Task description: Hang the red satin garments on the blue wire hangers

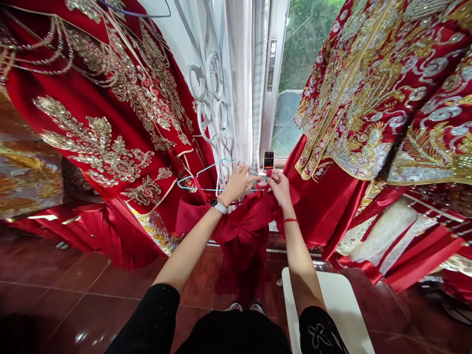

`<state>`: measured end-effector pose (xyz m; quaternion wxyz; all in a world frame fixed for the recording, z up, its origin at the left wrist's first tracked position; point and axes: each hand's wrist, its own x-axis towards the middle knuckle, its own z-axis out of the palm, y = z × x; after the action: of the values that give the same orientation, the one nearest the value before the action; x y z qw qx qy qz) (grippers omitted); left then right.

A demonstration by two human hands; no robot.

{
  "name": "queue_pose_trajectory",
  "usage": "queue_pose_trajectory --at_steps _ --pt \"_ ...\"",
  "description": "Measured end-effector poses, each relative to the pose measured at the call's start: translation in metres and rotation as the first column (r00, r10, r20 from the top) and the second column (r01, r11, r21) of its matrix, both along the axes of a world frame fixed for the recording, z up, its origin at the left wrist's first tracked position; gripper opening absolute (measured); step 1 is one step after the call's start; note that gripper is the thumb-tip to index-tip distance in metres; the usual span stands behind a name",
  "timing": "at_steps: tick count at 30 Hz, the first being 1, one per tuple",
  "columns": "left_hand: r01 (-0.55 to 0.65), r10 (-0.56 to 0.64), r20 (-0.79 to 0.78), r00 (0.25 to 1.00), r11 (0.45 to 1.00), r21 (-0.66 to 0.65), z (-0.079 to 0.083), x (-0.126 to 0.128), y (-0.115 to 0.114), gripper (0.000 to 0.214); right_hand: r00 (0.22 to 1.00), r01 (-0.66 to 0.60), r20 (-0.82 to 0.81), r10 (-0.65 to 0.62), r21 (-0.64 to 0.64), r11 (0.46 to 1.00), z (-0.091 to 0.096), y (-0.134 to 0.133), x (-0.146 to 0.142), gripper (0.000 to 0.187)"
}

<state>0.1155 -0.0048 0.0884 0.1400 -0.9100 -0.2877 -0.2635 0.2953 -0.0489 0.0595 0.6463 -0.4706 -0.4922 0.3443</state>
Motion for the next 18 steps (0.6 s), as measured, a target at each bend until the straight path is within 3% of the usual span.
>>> queue_pose_trajectory --at_steps 7,15,18 --pt "-0.044 0.044 -0.014 0.999 0.999 -0.009 0.000 0.002 0.003 0.027 0.985 -0.171 0.012 0.172 -0.045 0.984 -0.008 0.011 -0.009 0.042" --pt "-0.050 0.051 0.021 0.998 0.998 -0.041 -0.001 0.004 0.005 0.030 0.979 0.025 0.204 -0.025 0.002 1.000 -0.012 0.017 -0.016 0.033" --pt "-0.039 0.045 0.060 0.997 0.995 -0.095 0.000 0.005 0.006 0.031 0.970 0.045 0.240 -0.044 0.002 0.999 -0.015 0.015 -0.016 0.033"
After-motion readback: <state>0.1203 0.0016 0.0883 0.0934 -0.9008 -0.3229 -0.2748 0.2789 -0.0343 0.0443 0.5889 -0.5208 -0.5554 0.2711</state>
